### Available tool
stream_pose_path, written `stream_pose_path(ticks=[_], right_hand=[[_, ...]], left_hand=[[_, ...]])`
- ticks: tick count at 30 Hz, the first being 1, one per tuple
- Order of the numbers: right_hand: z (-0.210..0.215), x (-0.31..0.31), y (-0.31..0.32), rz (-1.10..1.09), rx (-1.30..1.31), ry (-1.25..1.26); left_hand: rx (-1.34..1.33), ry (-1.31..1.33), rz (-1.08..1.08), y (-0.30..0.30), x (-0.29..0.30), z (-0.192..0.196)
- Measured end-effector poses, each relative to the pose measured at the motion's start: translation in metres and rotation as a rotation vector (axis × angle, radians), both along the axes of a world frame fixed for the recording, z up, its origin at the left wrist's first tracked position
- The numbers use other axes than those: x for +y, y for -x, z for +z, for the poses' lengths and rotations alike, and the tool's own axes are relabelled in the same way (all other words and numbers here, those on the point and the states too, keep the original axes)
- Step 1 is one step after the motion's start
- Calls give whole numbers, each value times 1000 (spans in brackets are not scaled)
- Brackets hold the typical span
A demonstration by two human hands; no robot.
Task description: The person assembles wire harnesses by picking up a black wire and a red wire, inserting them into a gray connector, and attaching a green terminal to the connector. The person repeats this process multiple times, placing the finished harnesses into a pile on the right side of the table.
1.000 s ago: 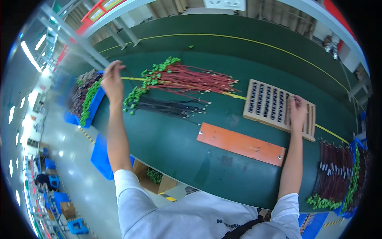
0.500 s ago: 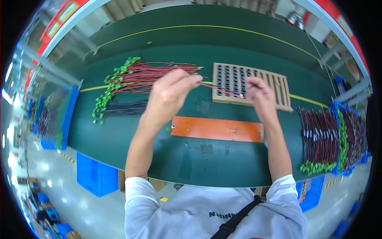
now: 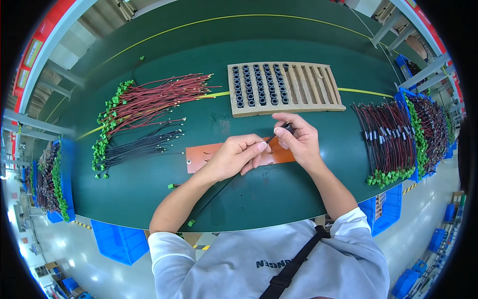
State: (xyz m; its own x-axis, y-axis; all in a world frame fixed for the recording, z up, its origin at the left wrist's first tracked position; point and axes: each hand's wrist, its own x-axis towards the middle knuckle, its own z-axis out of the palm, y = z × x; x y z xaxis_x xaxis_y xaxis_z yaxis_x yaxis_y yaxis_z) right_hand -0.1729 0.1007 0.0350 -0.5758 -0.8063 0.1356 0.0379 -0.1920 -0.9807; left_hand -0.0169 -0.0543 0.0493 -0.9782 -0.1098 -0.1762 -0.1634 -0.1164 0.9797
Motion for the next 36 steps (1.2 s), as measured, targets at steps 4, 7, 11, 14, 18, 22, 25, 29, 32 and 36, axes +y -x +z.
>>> stream_pose_path(ticks=[4,7,11,14,18,22,25,29,32,36], right_hand=[[-7,1,4,3,68,-17],[-9,0,5,-17,196,-30],[-7,4,13,4,434,-67],[11,3,16,27,454,-66],[16,4,25,80,518,-80],[9,5,21,32,246,-64],[4,7,28,26,356,-135],[2,11,37,37,504,-130],[12,8,36,40,605,-56],[15,10,30,40,434,-82]], left_hand=[[-21,-48,-1,-1,-1,-6],[-46,-79,9,0,-2,-4],[-47,-88,59,-1,-1,-6],[-14,-43,84,-1,-5,-9],[-23,-3,85,-1,-8,-7],[-16,14,82,-1,-10,-5],[1,116,85,-2,-10,-5],[11,235,86,-1,-10,-2],[5,256,98,-2,-9,-3],[-13,304,123,-1,-6,0]])
